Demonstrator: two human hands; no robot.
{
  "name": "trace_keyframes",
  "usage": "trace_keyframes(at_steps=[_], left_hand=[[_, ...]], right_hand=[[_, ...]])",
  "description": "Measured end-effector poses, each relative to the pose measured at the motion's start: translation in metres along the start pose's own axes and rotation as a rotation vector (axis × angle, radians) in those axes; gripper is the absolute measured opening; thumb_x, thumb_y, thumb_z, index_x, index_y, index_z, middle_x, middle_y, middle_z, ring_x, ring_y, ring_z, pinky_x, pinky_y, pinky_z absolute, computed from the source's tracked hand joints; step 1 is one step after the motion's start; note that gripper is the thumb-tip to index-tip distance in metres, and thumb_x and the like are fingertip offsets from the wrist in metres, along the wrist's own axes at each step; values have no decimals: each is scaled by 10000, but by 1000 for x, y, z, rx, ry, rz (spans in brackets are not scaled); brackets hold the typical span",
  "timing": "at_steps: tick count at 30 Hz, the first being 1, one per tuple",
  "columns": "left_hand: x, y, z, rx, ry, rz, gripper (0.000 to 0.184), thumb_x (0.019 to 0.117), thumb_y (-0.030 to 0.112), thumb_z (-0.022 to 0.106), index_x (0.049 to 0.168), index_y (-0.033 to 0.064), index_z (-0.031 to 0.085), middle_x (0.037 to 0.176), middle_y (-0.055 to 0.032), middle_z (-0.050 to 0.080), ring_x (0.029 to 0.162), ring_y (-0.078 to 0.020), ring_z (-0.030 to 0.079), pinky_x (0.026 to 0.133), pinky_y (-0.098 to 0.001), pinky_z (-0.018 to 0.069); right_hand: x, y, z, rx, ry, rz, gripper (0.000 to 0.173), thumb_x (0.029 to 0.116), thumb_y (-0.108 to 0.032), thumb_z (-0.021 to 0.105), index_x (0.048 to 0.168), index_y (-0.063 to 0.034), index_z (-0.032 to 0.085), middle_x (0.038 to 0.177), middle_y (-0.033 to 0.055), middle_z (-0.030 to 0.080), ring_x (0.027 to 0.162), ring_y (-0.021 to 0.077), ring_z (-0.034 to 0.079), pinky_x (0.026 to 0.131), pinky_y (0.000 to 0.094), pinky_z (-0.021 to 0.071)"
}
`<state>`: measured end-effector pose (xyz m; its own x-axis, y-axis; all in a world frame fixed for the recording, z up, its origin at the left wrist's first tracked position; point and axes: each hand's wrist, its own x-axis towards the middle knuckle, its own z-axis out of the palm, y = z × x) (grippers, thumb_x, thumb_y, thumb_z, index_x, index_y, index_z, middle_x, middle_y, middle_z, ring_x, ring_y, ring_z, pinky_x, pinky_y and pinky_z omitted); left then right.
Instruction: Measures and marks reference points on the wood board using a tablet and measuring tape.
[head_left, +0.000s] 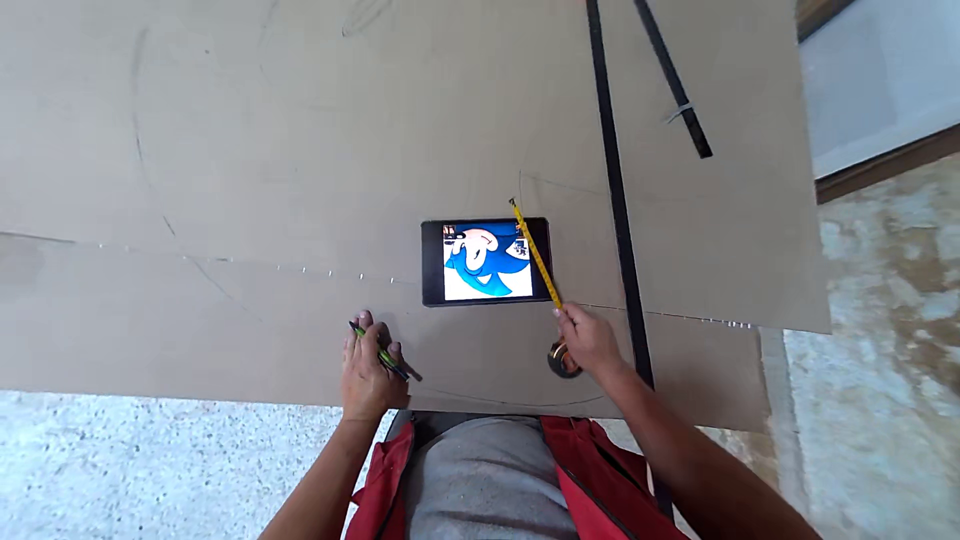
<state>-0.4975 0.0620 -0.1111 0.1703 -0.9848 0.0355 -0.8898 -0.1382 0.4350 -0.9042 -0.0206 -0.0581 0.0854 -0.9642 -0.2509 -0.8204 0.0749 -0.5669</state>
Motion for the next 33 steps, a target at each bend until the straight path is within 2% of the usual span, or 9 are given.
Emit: trace_keyframes(at_steps=[3, 5, 8, 14, 18, 22, 24, 28, 33], left_hand=[[-1, -8, -6, -2, -21, 63, 615, 1041, 501, 390, 1401, 38, 574, 1610, -169, 417, 1524, -338, 345, 1253, -513, 281], [2, -16, -11, -21, -28, 140, 584, 1039, 492, 426, 1369, 43, 600, 1590, -178, 443, 1511, -348, 367, 1246, -515, 294], [15, -35, -22, -36, -104, 259, 579, 1034, 512, 433, 1354, 62, 610, 1589, -148, 455, 1521, -308, 359, 1263, -501, 262], [62, -63, -23, -49, -136, 454, 614, 1054, 539, 393, 1385, 66, 603, 1586, -118, 472, 1508, -300, 386, 1257, -514, 282], [93, -36, -26, -106, -244, 498, 573, 1045, 519, 429, 1339, 67, 624, 1579, -115, 476, 1515, -278, 371, 1263, -499, 270], [93, 4, -23, -127, -353, 585, 472, 1045, 434, 491, 1285, 66, 665, 1516, -93, 552, 1472, -233, 443, 1247, -464, 331], [84, 11, -17, -138, -319, 575, 432, 1045, 408, 511, 1235, 59, 682, 1485, -108, 576, 1458, -247, 463, 1233, -453, 357], [85, 3, -14, -167, -319, 643, 446, 1037, 421, 528, 1263, 66, 675, 1517, -124, 546, 1474, -262, 442, 1235, -455, 359], [120, -41, -19, -155, -323, 757, 464, 1059, 393, 488, 1371, 71, 605, 1587, -72, 477, 1520, -224, 369, 1267, -463, 298]], right_hand=[[-30, -26, 29, 33, 36, 65, 384, 1083, -452, 450, 1057, -182, 721, 764, -3, 683, 669, 169, 673, 627, 457, 585], [-42, -45, 47, 75, 88, 79, 329, 1078, -367, 489, 1197, -194, 743, 906, 0, 739, 767, 154, 710, 716, 434, 615], [-50, -72, 72, 107, 172, 138, 312, 1071, -305, 514, 1275, -202, 727, 1063, 5, 760, 872, 153, 728, 797, 429, 618], [-44, -115, 94, 113, 238, 296, 365, 1064, -287, 536, 1398, -213, 660, 965, 52, 769, 779, 199, 722, 733, 467, 605], [-34, -130, 112, 142, 332, 286, 362, 1063, -252, 526, 1391, -186, 664, 1023, 50, 767, 806, 183, 724, 744, 443, 612], [-22, -126, 116, 217, 463, 351, 316, 1065, -256, 513, 1299, -162, 703, 1161, 31, 734, 980, 153, 713, 865, 415, 603], [-19, -121, 111, 271, 480, 359, 295, 1074, -251, 506, 1274, -166, 704, 1109, 17, 741, 954, 132, 714, 851, 397, 607], [-22, -114, 115, 236, 477, 303, 293, 1082, -306, 504, 1234, -200, 732, 892, -13, 736, 775, 110, 700, 734, 376, 611], [-30, -137, 130, 64, 491, 193, 307, 1046, -207, 557, 1295, -151, 726, 1046, 32, 781, 938, 178, 742, 871, 425, 607]])
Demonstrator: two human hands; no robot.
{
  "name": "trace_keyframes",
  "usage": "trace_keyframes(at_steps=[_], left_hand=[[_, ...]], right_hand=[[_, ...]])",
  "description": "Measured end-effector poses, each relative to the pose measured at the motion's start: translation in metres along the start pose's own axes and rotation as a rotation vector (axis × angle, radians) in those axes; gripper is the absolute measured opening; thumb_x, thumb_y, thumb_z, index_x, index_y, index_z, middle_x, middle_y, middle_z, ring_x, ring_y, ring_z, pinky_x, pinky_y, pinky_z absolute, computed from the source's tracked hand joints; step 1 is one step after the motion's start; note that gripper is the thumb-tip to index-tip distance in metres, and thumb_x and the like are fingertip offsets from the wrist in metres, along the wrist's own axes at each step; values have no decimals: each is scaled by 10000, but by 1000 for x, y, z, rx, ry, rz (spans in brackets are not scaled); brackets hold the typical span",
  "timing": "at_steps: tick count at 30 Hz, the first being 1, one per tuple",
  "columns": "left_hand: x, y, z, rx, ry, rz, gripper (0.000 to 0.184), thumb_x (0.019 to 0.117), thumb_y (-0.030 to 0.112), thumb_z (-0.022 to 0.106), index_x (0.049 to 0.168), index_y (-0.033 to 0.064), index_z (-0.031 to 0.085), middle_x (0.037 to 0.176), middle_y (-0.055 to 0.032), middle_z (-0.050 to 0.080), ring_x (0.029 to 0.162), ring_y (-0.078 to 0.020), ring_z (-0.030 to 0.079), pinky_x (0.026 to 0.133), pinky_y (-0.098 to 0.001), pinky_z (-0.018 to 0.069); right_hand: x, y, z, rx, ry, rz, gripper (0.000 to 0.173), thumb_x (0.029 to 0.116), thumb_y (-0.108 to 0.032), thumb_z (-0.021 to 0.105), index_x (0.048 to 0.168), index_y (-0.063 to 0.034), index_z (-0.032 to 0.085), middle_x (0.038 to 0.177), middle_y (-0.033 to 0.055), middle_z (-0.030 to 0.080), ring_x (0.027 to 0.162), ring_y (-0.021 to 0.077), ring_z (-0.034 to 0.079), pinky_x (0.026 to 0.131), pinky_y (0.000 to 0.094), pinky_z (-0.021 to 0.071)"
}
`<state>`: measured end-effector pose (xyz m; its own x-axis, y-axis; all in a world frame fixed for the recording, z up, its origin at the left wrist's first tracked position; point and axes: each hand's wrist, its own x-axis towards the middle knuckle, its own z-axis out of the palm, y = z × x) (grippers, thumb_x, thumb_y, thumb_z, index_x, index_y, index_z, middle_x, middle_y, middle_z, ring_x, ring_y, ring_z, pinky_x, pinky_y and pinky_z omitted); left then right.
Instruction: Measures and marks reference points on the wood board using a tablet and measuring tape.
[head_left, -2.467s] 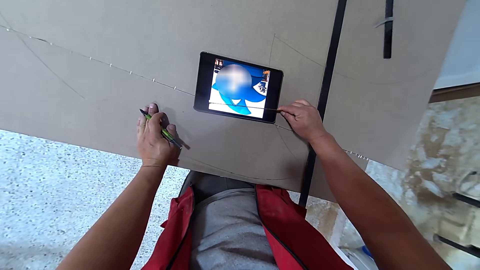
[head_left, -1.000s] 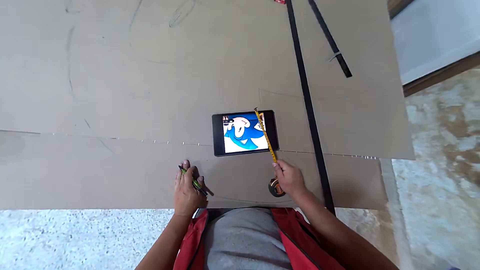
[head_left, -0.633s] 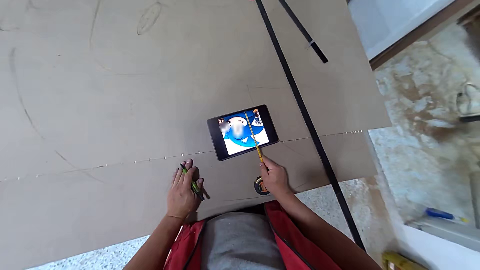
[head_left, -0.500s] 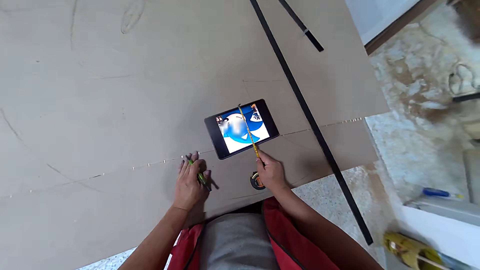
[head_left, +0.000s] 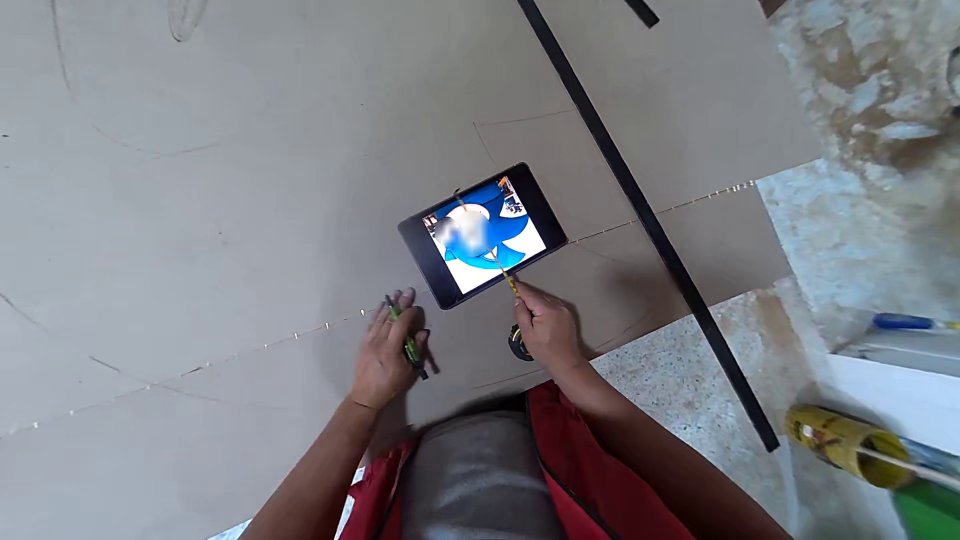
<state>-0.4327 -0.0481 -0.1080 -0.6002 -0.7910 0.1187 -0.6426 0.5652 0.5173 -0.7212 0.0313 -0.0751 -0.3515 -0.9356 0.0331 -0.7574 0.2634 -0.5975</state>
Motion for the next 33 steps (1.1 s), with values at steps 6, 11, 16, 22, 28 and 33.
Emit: trace_keyframes(at_steps=[6, 11, 16, 22, 28, 33], left_hand=[[-3, -13, -3, 90, 22, -2, 491, 1067, 423, 425, 1367, 75, 598, 1589, -71, 475, 1521, -235, 368, 1270, -472, 284], [-4, -13, -3, 97, 11, -2, 513, 1065, 424, 418, 1398, 66, 576, 1587, -80, 477, 1521, -243, 367, 1268, -475, 281], [-3, -13, 0, 97, 23, -2, 509, 1064, 420, 434, 1405, 67, 568, 1589, -80, 474, 1519, -247, 370, 1266, -477, 285], [-5, -14, 1, 93, 28, -10, 495, 1060, 412, 443, 1404, 79, 571, 1595, -63, 469, 1522, -237, 363, 1266, -472, 280], [-4, -13, 0, 90, 25, -16, 491, 1060, 406, 444, 1405, 81, 569, 1599, -65, 463, 1524, -234, 361, 1262, -479, 287], [-4, -13, 1, 102, 33, -14, 491, 1064, 413, 432, 1408, 91, 570, 1602, -53, 460, 1526, -229, 357, 1264, -478, 286]], right_hand=[[0, -12, 7, 42, -8, 124, 335, 1052, -268, 549, 1341, -222, 712, 1049, 17, 784, 903, 165, 746, 802, 427, 616], [-1, -19, 1, 19, -46, 149, 326, 1072, -308, 552, 1338, -202, 707, 1074, 45, 754, 892, 182, 728, 730, 425, 608], [1, -16, 7, -13, -11, 144, 293, 1036, -234, 584, 1274, -191, 750, 1031, 25, 765, 887, 168, 729, 736, 385, 609], [4, -16, 11, -40, 3, 149, 303, 1031, -225, 570, 1270, -205, 755, 990, 14, 767, 856, 166, 725, 713, 371, 602], [6, -16, 10, -38, -20, 156, 324, 1037, -218, 550, 1300, -213, 738, 1036, 6, 770, 902, 164, 728, 749, 369, 605], [7, -14, 9, -30, -39, 153, 336, 1041, -219, 537, 1316, -222, 730, 1068, 5, 773, 925, 161, 735, 763, 380, 611]])
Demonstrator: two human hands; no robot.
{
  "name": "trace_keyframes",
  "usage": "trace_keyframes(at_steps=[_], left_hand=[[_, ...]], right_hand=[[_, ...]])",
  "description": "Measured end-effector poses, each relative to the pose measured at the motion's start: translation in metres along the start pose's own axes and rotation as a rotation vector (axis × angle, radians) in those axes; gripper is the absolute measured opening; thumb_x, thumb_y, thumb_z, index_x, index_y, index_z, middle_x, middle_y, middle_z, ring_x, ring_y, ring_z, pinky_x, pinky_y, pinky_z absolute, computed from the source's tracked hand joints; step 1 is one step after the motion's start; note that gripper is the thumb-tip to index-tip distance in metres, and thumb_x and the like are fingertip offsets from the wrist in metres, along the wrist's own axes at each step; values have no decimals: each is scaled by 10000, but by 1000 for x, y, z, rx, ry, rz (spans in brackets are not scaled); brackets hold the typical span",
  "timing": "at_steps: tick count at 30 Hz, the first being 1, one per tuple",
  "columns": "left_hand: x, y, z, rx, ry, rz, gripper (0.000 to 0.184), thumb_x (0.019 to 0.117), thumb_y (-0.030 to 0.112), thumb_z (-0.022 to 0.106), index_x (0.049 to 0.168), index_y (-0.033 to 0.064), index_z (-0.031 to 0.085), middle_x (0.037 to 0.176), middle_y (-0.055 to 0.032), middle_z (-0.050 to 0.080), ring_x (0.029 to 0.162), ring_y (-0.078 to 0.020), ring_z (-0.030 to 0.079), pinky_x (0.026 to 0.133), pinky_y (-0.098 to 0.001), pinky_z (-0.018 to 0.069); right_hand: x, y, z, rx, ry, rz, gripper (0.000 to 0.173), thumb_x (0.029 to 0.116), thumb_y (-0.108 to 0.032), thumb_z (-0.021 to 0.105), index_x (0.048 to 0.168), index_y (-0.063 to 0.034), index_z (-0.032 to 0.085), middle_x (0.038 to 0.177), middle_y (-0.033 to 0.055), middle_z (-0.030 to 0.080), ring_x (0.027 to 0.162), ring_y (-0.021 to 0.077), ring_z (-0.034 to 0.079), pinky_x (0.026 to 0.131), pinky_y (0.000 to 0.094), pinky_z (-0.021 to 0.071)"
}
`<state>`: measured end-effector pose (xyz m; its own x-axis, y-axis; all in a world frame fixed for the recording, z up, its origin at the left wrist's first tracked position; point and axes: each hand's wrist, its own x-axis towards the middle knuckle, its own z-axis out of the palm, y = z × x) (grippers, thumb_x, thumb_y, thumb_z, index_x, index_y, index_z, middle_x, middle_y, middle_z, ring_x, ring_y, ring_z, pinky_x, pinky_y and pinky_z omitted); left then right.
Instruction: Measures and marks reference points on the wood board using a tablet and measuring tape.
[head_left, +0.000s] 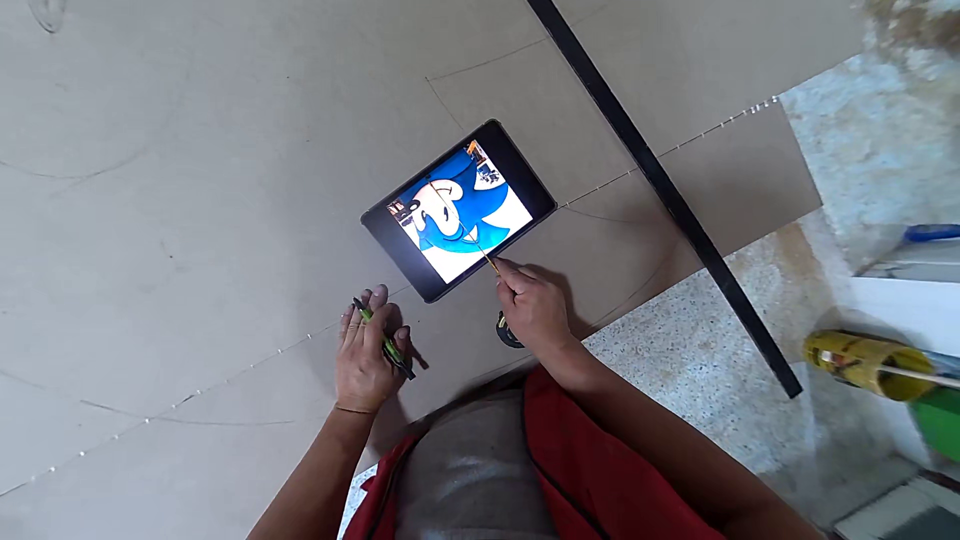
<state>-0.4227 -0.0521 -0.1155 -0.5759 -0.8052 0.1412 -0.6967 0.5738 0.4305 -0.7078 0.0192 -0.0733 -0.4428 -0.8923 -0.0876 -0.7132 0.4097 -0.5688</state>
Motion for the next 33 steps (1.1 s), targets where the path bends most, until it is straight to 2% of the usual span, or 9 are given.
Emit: trace_keyframes(at_steps=[12, 15, 19, 27, 30, 33], left_hand=[[-1, -3, 1, -4, -1, 10, 494, 1059, 410, 448, 1426, 97, 552, 1607, -53, 454, 1536, -220, 337, 1278, -468, 256], [-1, -3, 0, -12, -26, 8, 512, 1065, 419, 438, 1438, 83, 540, 1609, -63, 451, 1539, -231, 330, 1277, -471, 249], [-1, -3, 0, -16, -20, 15, 495, 1065, 415, 440, 1425, 93, 547, 1613, -71, 443, 1538, -248, 333, 1275, -485, 252], [2, -3, -3, -11, -15, 25, 471, 1062, 382, 457, 1408, 82, 567, 1618, -69, 436, 1534, -245, 341, 1273, -479, 266], [1, -4, -1, -11, -14, 30, 443, 1050, 286, 458, 1425, 72, 553, 1623, -62, 430, 1541, -241, 327, 1277, -477, 254], [1, -7, 0, -38, -19, 36, 463, 1018, 198, 453, 1460, 88, 536, 1633, -34, 417, 1553, -223, 298, 1285, -475, 239]], right_hand=[[1, 1, 0, 10, 1, -17, 329, 1041, -221, 541, 1306, -197, 735, 1094, 16, 775, 944, 168, 740, 788, 391, 613], [0, 1, -1, 14, 15, -26, 325, 1034, -214, 553, 1304, -194, 735, 1027, 32, 776, 890, 180, 740, 741, 404, 611], [-7, -5, -12, 15, -34, -44, 340, 1052, -197, 566, 1367, -162, 687, 1018, 75, 757, 830, 206, 723, 685, 415, 594], [-7, -4, -12, 7, -43, -54, 352, 1061, -220, 554, 1390, -178, 672, 1022, 68, 759, 811, 197, 718, 664, 413, 588], [-4, 3, -10, 62, -32, -55, 342, 1060, -248, 560, 1374, -201, 687, 1046, 43, 759, 830, 164, 717, 686, 398, 591], [2, 17, -6, 242, -25, -24, 309, 1053, -294, 571, 1304, -214, 733, 1067, -18, 771, 861, 78, 714, 762, 344, 606]])
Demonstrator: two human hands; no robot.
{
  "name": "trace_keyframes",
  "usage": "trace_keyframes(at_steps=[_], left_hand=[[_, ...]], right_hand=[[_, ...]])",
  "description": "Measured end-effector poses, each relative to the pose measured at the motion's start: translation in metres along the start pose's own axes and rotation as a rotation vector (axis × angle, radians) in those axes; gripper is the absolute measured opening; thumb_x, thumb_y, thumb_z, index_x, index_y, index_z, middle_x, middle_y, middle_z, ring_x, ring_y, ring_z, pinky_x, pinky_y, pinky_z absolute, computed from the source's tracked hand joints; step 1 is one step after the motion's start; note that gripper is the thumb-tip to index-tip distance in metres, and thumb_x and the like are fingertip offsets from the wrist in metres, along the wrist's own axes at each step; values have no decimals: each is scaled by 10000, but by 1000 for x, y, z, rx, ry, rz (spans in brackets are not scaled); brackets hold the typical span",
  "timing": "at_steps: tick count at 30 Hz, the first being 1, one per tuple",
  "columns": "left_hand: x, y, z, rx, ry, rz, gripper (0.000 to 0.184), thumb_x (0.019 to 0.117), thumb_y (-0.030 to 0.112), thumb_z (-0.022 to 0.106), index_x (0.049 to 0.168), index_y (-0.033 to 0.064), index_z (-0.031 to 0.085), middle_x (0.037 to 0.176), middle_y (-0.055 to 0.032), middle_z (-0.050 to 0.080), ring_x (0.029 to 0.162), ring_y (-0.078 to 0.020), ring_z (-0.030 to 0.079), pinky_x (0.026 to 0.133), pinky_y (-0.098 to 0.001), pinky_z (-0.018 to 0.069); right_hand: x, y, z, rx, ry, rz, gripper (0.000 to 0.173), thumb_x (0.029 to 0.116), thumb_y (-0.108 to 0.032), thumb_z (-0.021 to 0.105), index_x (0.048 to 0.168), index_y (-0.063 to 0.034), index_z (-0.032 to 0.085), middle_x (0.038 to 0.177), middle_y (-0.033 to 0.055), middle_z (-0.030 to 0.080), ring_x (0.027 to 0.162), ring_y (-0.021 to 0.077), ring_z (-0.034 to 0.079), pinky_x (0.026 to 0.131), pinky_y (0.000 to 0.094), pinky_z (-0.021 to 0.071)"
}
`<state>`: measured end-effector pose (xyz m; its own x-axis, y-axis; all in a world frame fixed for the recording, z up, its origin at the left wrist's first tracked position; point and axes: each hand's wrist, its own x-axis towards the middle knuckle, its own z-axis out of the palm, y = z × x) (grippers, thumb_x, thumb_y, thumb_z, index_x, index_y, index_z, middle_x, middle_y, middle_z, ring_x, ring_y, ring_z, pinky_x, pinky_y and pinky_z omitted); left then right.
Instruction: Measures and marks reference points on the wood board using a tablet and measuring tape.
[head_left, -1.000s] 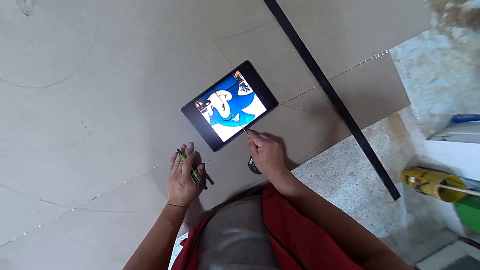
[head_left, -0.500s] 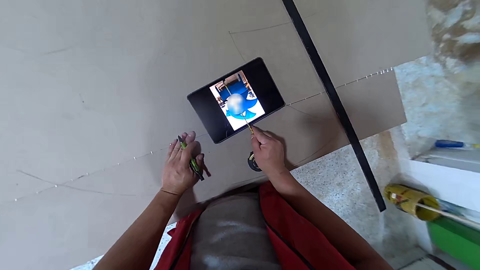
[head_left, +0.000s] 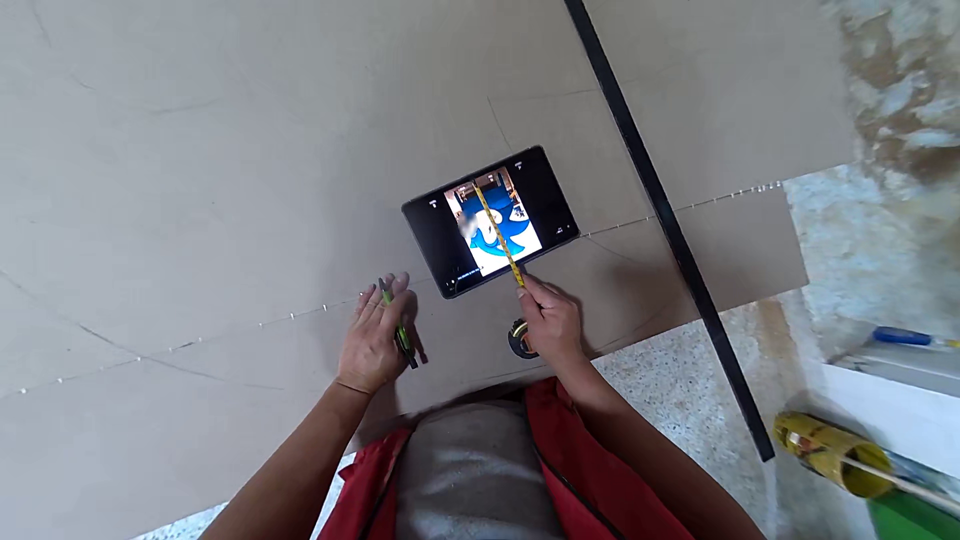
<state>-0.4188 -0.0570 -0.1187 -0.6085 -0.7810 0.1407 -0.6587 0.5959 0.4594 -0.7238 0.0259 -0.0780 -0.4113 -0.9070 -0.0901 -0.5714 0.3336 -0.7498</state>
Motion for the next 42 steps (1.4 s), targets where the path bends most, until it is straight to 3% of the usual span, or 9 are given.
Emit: trace_keyframes(at_steps=[9, 12, 15, 18, 23, 29, 35, 39, 42], left_hand=[[4, -24, -32, 158, 140, -407, 535, 1050, 198, 369, 1576, 116, 415, 1618, -264, 346, 1530, -425, 289, 1256, -606, 209], [12, -8, -41, 147, 155, -429, 580, 1036, 229, 388, 1585, 44, 365, 1638, -261, 313, 1543, -411, 271, 1253, -609, 214], [32, 21, -34, 35, 148, -373, 528, 995, 237, 555, 1499, 87, 512, 1597, -197, 415, 1524, -358, 331, 1247, -579, 268], [55, 57, -25, -77, 194, -317, 464, 989, 335, 609, 1394, 109, 613, 1470, -142, 554, 1418, -315, 475, 1171, -535, 395], [92, 112, -33, -270, 179, -204, 527, 977, 326, 674, 1460, 143, 572, 1389, -122, 601, 1290, -264, 582, 1070, -472, 507], [119, 115, -24, -265, 99, -128, 144, 1002, 182, 658, 982, 91, 768, 976, -54, 737, 962, -194, 711, 881, -398, 598], [153, 119, -17, -196, 232, -360, 150, 974, 226, 704, 1023, 114, 790, 1137, -84, 730, 1115, -247, 677, 972, -468, 558], [160, 152, 8, -53, 410, -666, 599, 970, 324, 697, 1492, 94, 514, 1496, -179, 524, 1390, -352, 497, 1142, -551, 415], [146, 182, 41, 143, 360, -591, 428, 981, 301, 662, 1359, 100, 654, 1395, -183, 607, 1329, -391, 537, 1094, -596, 428]], right_hand=[[43, 35, -76, 186, 59, 146, 310, 1097, -298, 467, 1237, -160, 707, 816, 31, 650, 666, 151, 615, 608, 366, 550], [71, 43, -103, 110, 33, 26, 289, 1090, -270, 497, 1197, -134, 728, 856, 27, 696, 686, 123, 639, 648, 338, 564], [93, 40, -129, -96, -149, -96, 282, 1088, -297, 511, 1191, -175, 745, 1052, 16, 728, 838, 140, 675, 770, 407, 575], [104, 27, -149, -202, -316, -175, 262, 1084, -296, 536, 1175, -186, 755, 1001, 13, 742, 823, 136, 686, 776, 419, 585], [112, 3, -169, -332, -622, -366, 263, 1071, -298, 561, 1166, -176, 774, 1096, 1, 762, 955, 127, 716, 907, 428, 586], [155, -5, -166, -382, -804, -469, 267, 1064, -333, 568, 1180, -208, 773, 1112, -24, 759, 1006, 108, 713, 923, 410, 582], [227, 20, -164, -323, -781, -619, 220, 1045, -287, 606, 1145, -164, 758, 1101, 12, 747, 969, 148, 717, 888, 424, 597], [281, 42, -149, -341, -756, -716, 267, 1066, -316, 554, 1134, -178, 772, 1097, 9, 746, 1025, 167, 708, 916, 454, 580], [304, 44, -134, -369, -752, -736, 277, 1071, -317, 542, 1125, -169, 770, 1082, 17, 749, 1016, 175, 708, 919, 454, 575]])
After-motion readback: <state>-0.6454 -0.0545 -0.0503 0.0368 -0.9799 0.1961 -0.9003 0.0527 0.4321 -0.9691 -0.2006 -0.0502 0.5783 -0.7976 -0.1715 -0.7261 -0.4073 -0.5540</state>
